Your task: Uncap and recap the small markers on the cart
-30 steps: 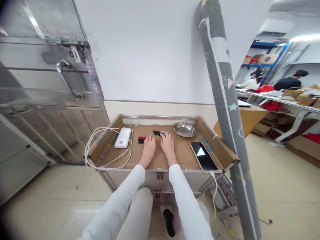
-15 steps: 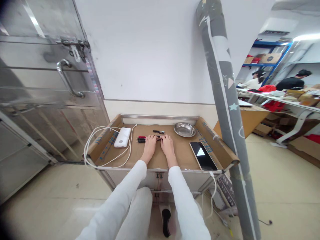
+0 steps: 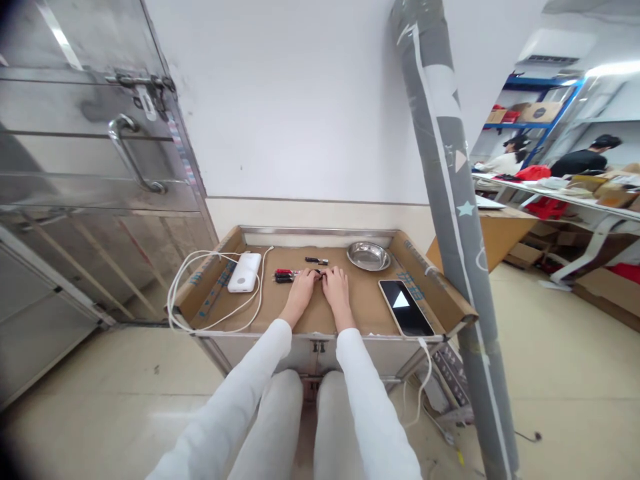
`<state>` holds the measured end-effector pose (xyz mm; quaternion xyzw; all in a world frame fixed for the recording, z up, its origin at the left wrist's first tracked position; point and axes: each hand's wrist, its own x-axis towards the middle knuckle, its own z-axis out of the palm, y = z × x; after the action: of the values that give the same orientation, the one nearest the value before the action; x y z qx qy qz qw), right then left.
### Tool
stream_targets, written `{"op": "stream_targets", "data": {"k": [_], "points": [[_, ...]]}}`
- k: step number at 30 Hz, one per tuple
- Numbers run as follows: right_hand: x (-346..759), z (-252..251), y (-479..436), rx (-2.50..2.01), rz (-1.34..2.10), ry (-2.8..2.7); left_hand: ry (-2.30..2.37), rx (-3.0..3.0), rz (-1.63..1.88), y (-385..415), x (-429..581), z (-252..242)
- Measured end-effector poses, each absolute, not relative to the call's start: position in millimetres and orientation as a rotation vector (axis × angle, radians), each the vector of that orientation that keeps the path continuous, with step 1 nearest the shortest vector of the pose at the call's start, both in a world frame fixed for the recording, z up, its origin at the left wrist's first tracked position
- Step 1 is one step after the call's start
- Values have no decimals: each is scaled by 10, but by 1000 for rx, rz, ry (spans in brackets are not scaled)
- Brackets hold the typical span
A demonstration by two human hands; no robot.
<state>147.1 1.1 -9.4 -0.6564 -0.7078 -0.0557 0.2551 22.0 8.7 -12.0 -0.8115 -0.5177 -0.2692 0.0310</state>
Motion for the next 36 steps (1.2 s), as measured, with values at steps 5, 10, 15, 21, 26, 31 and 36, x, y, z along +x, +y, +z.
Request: {"op": "stream_targets", "data": {"k": [5, 10, 15, 21, 26, 31, 36], "points": [[1460, -74, 3, -1813, -177, -1904, -1595, -2531, -879, 68, 220, -155], [1472, -62, -27, -1754, -133, -1917, -1611, -2543, -877, 80, 233, -149], [1479, -42, -63, -1705, -103, -1920, -1605, -2551, -893, 106, 240, -148], [1474, -26, -76, -1724, -100, -1951, -1613, -2564, -892, 97, 241, -142], [1482, -67, -74, -1698, -106, -1958, -1654, -2560, -914, 71, 240, -90], [1494, -117, -59, -1655, -105, -1995, -1621, -2584, -956, 72, 256, -81], [1498, -135, -59, -1700, -116, -1946, -1576, -2519, -954, 98, 271, -114]]}}
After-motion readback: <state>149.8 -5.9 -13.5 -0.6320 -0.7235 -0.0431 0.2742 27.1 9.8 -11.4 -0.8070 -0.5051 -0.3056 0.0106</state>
